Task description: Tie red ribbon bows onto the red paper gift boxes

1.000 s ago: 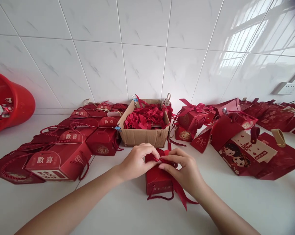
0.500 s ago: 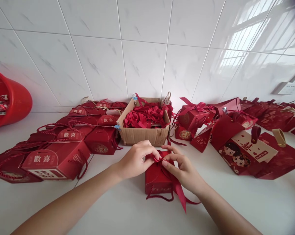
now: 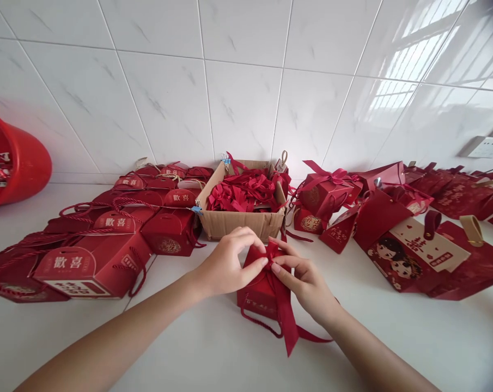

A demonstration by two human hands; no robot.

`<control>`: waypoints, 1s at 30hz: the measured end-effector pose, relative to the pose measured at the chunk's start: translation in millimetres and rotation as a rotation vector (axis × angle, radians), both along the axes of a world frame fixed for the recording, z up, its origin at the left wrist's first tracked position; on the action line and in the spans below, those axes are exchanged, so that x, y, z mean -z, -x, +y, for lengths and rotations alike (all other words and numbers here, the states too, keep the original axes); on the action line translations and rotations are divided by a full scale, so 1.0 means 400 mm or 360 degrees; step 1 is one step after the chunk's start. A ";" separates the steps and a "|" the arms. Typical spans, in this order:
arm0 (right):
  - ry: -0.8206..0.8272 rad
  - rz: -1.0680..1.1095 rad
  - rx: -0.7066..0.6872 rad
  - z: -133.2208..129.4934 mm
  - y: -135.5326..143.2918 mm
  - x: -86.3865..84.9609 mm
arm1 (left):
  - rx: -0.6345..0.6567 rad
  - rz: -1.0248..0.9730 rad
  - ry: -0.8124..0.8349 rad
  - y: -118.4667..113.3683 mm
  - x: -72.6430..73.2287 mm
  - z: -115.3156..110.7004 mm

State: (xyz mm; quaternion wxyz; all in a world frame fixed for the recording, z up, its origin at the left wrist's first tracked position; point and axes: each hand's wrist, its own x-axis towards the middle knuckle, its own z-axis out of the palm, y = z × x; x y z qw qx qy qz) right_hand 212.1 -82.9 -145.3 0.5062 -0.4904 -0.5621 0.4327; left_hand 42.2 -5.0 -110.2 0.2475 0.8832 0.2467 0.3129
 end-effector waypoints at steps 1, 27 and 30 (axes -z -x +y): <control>-0.0003 -0.0022 -0.0002 -0.001 -0.001 -0.001 | 0.0036 0.0087 0.0013 0.003 -0.005 -0.001; -0.0405 -0.0510 -0.0122 -0.034 -0.076 -0.057 | 0.0162 0.0295 0.0225 0.027 -0.035 0.000; -0.0482 -0.0712 -0.0045 -0.023 -0.063 -0.056 | 0.0132 0.0259 0.0267 0.026 -0.039 -0.003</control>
